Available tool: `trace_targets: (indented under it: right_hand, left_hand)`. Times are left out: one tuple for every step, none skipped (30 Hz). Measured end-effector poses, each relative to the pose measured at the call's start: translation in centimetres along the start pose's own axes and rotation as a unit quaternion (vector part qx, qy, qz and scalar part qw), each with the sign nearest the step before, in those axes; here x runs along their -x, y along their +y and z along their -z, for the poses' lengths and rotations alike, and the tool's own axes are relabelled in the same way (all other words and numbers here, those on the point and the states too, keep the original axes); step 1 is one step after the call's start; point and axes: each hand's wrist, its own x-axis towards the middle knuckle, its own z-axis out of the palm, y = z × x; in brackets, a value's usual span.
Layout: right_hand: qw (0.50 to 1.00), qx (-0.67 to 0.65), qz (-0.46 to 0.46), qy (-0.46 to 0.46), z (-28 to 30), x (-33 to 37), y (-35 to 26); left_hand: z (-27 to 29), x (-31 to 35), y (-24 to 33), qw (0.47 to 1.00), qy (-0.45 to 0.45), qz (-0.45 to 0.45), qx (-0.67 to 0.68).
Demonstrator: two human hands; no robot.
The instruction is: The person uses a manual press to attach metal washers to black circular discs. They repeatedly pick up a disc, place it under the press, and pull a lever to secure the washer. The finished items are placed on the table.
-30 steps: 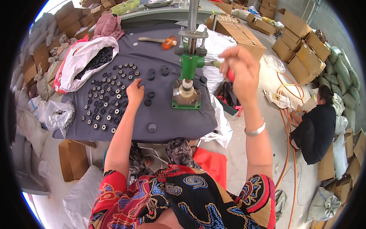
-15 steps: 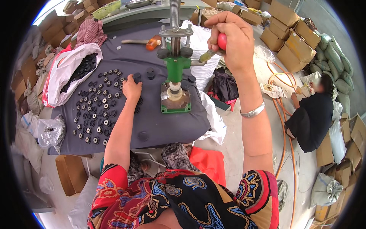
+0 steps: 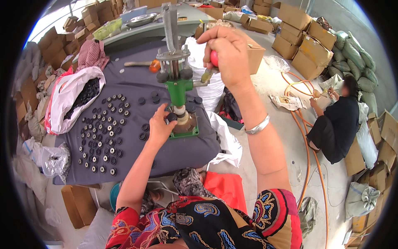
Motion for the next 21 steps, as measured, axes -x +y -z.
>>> trace_targets:
  right_hand:
    - [1.0, -0.002, 0.001, 0.0, 0.0, 0.0, 0.0]
    - [1.0, -0.004, 0.002, -0.001, 0.1, -0.1, 0.0]
    - [1.0, -0.01, 0.004, 0.003, 0.0, 0.1, 0.2]
    - [1.0, -0.012, 0.005, 0.004, 0.0, 0.1, 0.2]
    - [1.0, -0.014, 0.006, 0.005, 0.1, 0.0, 0.2]
    - [1.0, -0.016, 0.006, 0.004, 0.0, 0.0, 0.1]
    - [1.0, -0.017, 0.007, 0.004, 0.0, 0.0, 0.1]
    - [1.0, -0.018, 0.007, 0.004, -0.1, 0.1, 0.1]
    - [1.0, -0.017, 0.008, 0.004, -0.1, 0.2, 0.0]
    - [1.0, -0.009, 0.007, 0.007, -0.2, 0.5, -0.1]
    - [1.0, -0.001, 0.007, 0.011, -0.2, 0.7, -0.3]
    - [1.0, 0.007, 0.005, 0.014, -0.3, 1.2, -0.3]
    - [1.0, -0.005, 0.009, 0.015, -0.2, 1.7, -0.1]
    - [1.0, -0.017, 0.014, 0.016, 0.0, 2.4, 0.2]
    - [0.999, -0.031, 0.021, 0.014, 0.2, 2.9, 0.5]
    - [0.999, -0.023, 0.033, 0.015, 0.0, 3.7, 0.7]
    - [0.999, -0.015, 0.044, 0.016, -0.2, 4.7, 0.9]
    - [0.998, -0.005, 0.055, 0.018, -0.2, 5.9, 1.2]
    - [0.996, 0.013, 0.086, 0.014, -0.4, 7.3, 1.6]
    - [0.993, 0.031, 0.116, 0.009, -0.5, 9.0, 2.5]
    - [0.985, 0.06, 0.163, -0.004, -0.2, 11.2, 3.7]
  left_hand:
    - [-0.1, -0.1, 0.5, 1.0, -0.005, 0.001, -0.004]
    - [-0.4, -0.6, 0.7, 1.0, -0.003, -0.002, -0.008]
    - [-0.8, -0.5, 0.5, 1.0, -0.005, 0.001, -0.015]
    - [-1.1, -0.4, 0.4, 1.0, -0.007, 0.004, -0.021]
    - [-1.5, -0.5, 0.5, 1.0, 0.001, 0.002, -0.011]
    - [-1.9, -0.6, 0.6, 1.0, 0.009, 0.002, -0.001]
    - [-2.2, -0.8, 0.6, 1.0, 0.018, 0.002, 0.009]
    - [-2.4, -0.8, 0.3, 1.0, 0.02, 0.007, 0.02]
    - [-2.7, -0.7, 0.2, 0.999, 0.022, 0.012, 0.033]
    - [-3.0, -0.8, 0.1, 0.999, 0.024, 0.017, 0.046]
    - [-3.1, -1.0, 0.1, 0.998, 0.024, 0.022, 0.051]
    - [-3.2, -1.2, 0.2, 0.998, 0.023, 0.03, 0.057]
    - [-3.3, -1.3, 0.2, 0.997, 0.022, 0.038, 0.063]
    - [-3.5, -1.2, 0.1, 0.996, 0.02, 0.043, 0.07]
    - [-3.7, -1.2, 0.2, 0.996, 0.022, 0.048, 0.077]
    - [-3.7, -1.2, 0.1, 0.995, 0.024, 0.053, 0.084]
    - [-3.5, -1.1, -0.1, 0.994, 0.024, 0.056, 0.094]
    - [-3.5, -1.1, 0.0, 0.993, 0.022, 0.057, 0.104]
    - [-3.2, -0.9, -0.1, 0.991, 0.022, 0.059, 0.114]
    - [-3.0, -0.6, -0.1, 0.992, 0.019, 0.048, 0.114]
    - [-2.5, -0.5, -0.1, 0.993, 0.019, 0.035, 0.113]
